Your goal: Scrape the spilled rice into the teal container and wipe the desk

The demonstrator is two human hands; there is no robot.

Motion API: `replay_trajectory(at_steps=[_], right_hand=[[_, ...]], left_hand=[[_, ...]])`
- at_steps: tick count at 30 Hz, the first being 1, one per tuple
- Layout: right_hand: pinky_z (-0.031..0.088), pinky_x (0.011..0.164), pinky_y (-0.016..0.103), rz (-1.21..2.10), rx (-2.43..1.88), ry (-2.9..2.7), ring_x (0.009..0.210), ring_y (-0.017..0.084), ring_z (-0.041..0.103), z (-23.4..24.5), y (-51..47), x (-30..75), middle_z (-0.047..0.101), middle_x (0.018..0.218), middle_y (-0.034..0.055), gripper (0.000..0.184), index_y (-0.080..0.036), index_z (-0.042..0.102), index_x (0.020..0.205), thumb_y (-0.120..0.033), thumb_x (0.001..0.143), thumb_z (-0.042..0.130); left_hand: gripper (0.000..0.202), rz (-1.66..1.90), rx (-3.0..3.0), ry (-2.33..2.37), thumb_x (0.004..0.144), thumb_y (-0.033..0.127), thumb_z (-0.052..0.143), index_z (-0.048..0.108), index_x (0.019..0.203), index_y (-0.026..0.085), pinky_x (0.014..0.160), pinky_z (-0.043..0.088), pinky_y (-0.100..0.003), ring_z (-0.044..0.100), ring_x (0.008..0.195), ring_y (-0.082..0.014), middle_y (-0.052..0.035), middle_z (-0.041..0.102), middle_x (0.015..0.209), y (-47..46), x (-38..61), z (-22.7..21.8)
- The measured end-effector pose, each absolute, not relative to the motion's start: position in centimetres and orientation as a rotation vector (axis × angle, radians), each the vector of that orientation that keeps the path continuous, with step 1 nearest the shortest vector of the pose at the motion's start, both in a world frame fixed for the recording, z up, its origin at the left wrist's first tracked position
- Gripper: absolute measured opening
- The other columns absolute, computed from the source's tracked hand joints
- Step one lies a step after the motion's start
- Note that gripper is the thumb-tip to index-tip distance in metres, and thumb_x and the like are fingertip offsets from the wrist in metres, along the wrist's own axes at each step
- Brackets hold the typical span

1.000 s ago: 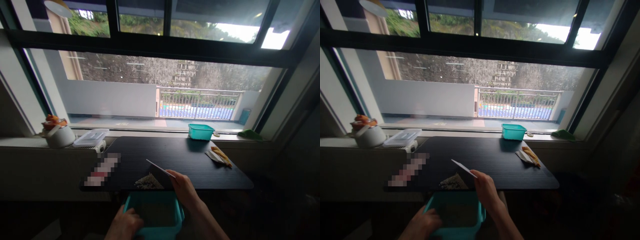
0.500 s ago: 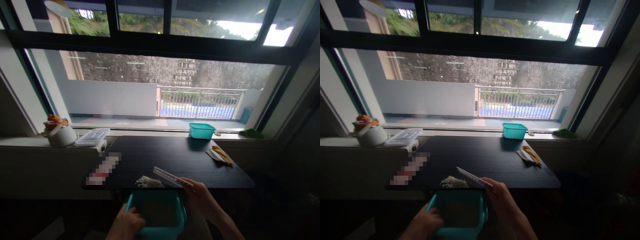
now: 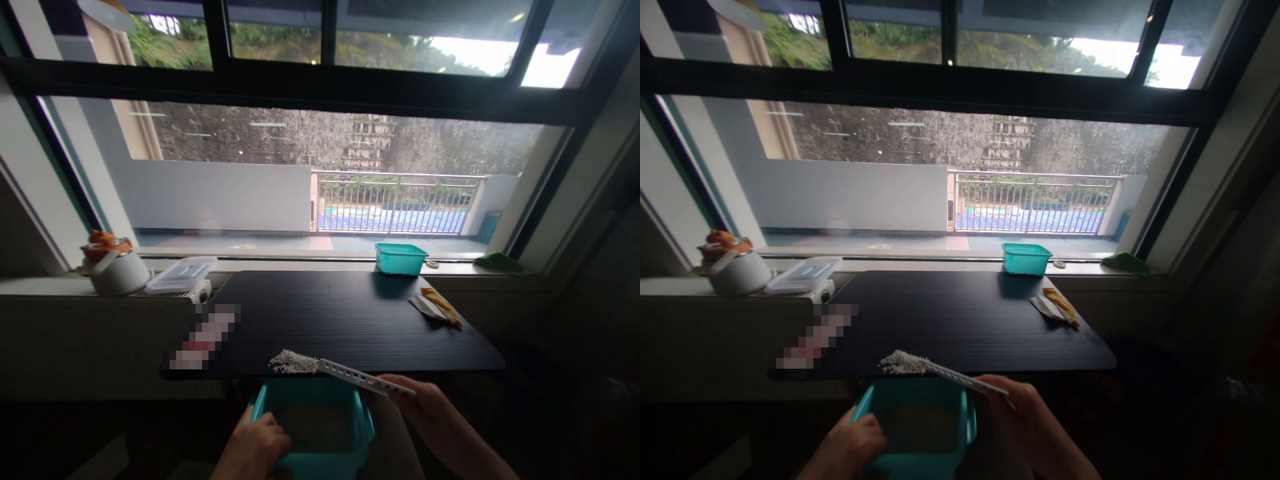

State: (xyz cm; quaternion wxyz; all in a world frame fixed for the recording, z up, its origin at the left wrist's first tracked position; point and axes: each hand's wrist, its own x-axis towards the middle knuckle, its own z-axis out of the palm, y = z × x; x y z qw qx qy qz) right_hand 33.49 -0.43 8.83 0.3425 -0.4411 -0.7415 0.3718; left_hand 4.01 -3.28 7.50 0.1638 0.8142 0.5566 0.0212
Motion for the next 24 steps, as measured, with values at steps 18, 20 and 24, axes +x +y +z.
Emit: replay_trajectory(at_steps=[18, 20, 24], right_hand=[[0.051, 0.085, 0.028, 0.964, -1.184, -1.948, 0.1, 0.024, 0.066, 8.8, -0.1, 32.8, 0.074, 0.108, 0.0018, 0.036, -0.026, 0.069, 0.115, -0.044, 0.097, 0.043], [0.051, 0.086, 0.028, 0.973, -1.189, -1.948, 0.099, 0.024, 0.067, 8.8, -0.1, 32.7, 0.074, 0.107, 0.0017, 0.036, -0.026, 0.069, 0.114, -0.045, 0.097, 0.043], [0.051, 0.086, 0.028, 0.971, -1.215, -1.941, 0.097, 0.023, 0.067, 8.8, -0.4, 32.8, 0.074, 0.105, 0.0011, 0.034, -0.027, 0.069, 0.113, -0.044, 0.097, 0.045]], left_hand=[[0.004, -0.008, 2.218, 1.617, 0.073, 0.015, 0.063, 0.064, 0.071, 0.018, 0.101, 0.033, -0.039, 0.059, 0.093, -0.019, -0.0012, 0.07, 0.09, -3.1, 3.8, 7.8], [0.004, -0.017, 2.22, 1.622, 0.073, 0.015, 0.063, 0.064, 0.072, 0.018, 0.1, 0.034, -0.038, 0.059, 0.093, -0.0194, -0.0016, 0.07, 0.091, -3.1, 3.7, 8.0], [0.003, -0.018, 2.224, 1.623, 0.073, 0.016, 0.063, 0.064, 0.073, 0.018, 0.1, 0.034, -0.039, 0.059, 0.097, -0.0207, -0.0025, 0.07, 0.094, -3.2, 3.8, 8.3]])
